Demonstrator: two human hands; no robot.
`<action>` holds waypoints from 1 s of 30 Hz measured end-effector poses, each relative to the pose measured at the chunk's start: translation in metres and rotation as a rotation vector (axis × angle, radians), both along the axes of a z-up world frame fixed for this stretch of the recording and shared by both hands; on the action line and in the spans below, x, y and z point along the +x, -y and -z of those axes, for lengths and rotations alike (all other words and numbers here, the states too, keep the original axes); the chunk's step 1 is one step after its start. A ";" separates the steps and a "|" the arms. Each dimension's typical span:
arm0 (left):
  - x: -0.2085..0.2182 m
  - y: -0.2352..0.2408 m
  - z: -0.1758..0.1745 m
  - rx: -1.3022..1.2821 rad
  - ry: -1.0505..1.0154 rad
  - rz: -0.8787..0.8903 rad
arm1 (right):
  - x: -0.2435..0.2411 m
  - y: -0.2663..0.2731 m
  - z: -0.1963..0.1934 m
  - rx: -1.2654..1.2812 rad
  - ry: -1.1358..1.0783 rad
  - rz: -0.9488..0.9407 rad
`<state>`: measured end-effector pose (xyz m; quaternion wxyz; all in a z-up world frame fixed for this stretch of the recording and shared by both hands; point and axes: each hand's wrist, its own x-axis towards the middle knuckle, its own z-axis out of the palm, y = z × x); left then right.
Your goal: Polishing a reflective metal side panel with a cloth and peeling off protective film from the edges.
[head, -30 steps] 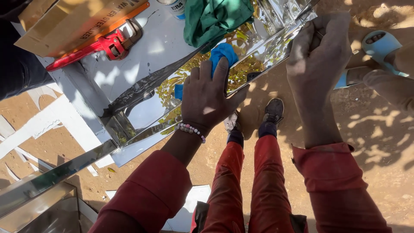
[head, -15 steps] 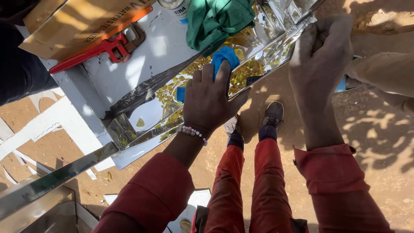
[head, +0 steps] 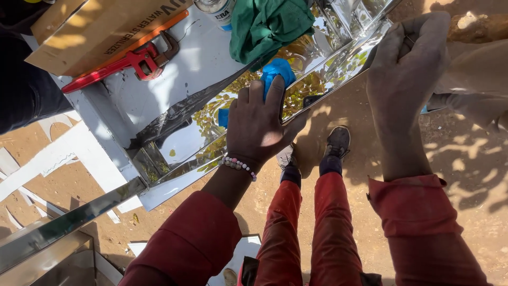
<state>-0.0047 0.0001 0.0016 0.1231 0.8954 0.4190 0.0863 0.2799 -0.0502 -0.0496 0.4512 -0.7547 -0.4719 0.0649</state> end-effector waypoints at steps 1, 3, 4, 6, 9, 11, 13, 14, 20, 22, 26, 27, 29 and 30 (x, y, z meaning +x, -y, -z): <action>-0.001 -0.001 0.001 -0.027 -0.004 0.015 | 0.000 0.000 0.000 -0.021 0.030 -0.002; -0.001 -0.001 0.002 -0.055 -0.009 0.031 | 0.003 0.002 -0.003 -0.044 0.060 -0.004; 0.000 -0.001 0.001 -0.047 -0.019 0.028 | 0.005 0.005 -0.005 -0.059 0.014 -0.021; -0.001 0.001 0.001 -0.039 -0.032 0.022 | 0.006 0.008 -0.006 -0.075 -0.036 -0.040; -0.002 0.000 0.006 -0.058 -0.059 0.015 | 0.004 0.008 -0.002 0.005 -0.030 -0.044; -0.003 0.002 0.006 -0.071 -0.054 0.020 | 0.000 0.016 0.000 -0.064 0.043 -0.012; -0.001 0.001 0.004 -0.061 -0.040 0.018 | -0.023 0.024 -0.023 -0.092 -0.037 -0.076; 0.000 0.000 0.003 -0.046 -0.024 0.015 | -0.034 0.027 -0.035 -0.115 -0.116 -0.143; 0.003 -0.002 -0.011 -0.018 0.009 0.039 | -0.070 0.087 -0.027 -0.157 -0.214 -0.026; -0.002 -0.001 -0.011 -0.041 0.047 0.102 | -0.074 0.096 -0.032 -0.159 -0.257 -0.033; 0.011 -0.005 -0.016 -0.089 0.187 0.155 | -0.076 0.121 -0.031 -0.208 -0.272 -0.013; 0.024 -0.005 -0.006 -0.096 0.185 0.152 | -0.073 0.129 -0.027 -0.215 -0.275 -0.015; 0.047 -0.010 0.015 0.088 0.105 0.188 | -0.068 0.139 -0.021 -0.232 -0.275 -0.057; 0.060 -0.010 0.023 0.089 0.109 0.183 | -0.065 0.145 -0.019 -0.233 -0.270 -0.061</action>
